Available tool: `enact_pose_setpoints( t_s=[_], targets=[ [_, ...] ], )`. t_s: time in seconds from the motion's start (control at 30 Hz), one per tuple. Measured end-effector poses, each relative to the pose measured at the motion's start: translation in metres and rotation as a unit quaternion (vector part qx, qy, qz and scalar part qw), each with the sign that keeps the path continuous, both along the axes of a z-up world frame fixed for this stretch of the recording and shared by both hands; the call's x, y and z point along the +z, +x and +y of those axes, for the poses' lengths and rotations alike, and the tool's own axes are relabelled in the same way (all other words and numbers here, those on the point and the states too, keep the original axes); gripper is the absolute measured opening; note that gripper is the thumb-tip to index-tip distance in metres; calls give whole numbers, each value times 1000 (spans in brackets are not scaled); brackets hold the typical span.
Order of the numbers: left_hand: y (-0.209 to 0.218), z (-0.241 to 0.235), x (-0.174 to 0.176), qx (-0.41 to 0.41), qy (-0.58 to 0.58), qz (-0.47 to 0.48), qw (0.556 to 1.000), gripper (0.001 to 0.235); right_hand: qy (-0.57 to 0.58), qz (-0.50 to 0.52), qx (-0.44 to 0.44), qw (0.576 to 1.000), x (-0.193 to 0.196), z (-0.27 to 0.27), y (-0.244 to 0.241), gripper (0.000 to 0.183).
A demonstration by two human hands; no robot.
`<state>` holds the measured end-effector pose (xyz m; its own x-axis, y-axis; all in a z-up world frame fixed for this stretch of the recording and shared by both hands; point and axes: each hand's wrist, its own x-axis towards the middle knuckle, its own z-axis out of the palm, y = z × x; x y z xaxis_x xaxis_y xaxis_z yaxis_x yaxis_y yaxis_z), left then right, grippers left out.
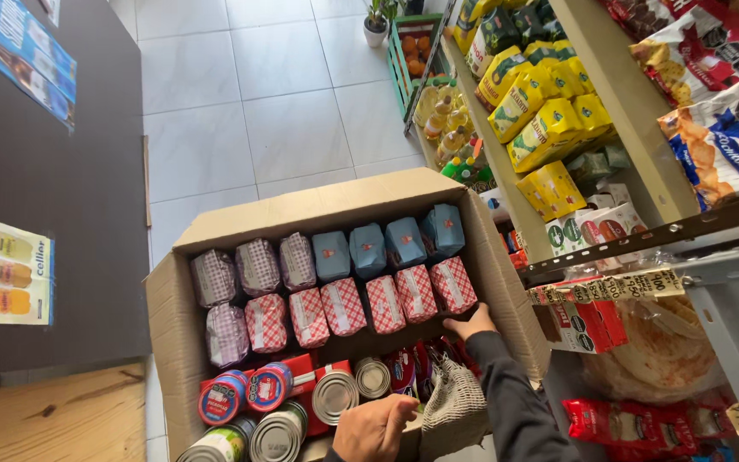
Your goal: The person picks up several food cans and bags from a large cardboard box and places them onto a metal shelf.
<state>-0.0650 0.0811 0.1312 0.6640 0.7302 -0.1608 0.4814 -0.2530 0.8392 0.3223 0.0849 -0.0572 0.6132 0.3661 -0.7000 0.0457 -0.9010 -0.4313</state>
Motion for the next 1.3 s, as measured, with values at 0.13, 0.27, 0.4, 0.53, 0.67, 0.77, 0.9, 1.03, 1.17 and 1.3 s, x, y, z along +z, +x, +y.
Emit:
enact_pose_setpoints(
  t_s=[0.13,0.27,0.4,0.53,0.67,0.77,0.9,1.03,1.17,1.3],
  targets=[
    [8,2,-23,-23,88,-18,996,57,121,-44,-40,991,-59,2,3,148],
    [12,8,-20,-30,60,3,998,58,158,-88,-20,983,-48,5,-6,141],
    [15,5,-36,-22,43,10,999,56,197,-124,-16,973,-77,4,4,134],
    [18,8,-25,-9,1,13,1000,56,152,-162,-41,974,-84,11,4,119],
    [27,11,-20,-11,-17,19,1000,52,173,-219,-83,957,-112,6,12,113],
    [39,11,-6,-9,-25,16,1000,46,166,-231,-107,953,-106,-1,13,113],
    [58,24,23,-24,-37,38,998,30,203,-222,-108,948,-56,-5,0,112],
    [66,32,26,-59,-40,54,996,37,245,-225,-115,936,5,-11,-16,98],
    [90,57,31,-86,-18,-37,996,40,267,-212,-165,926,83,-28,-18,110],
    [144,85,13,-161,44,-13,986,128,266,-174,-187,930,157,-59,-16,117]
  ],
)
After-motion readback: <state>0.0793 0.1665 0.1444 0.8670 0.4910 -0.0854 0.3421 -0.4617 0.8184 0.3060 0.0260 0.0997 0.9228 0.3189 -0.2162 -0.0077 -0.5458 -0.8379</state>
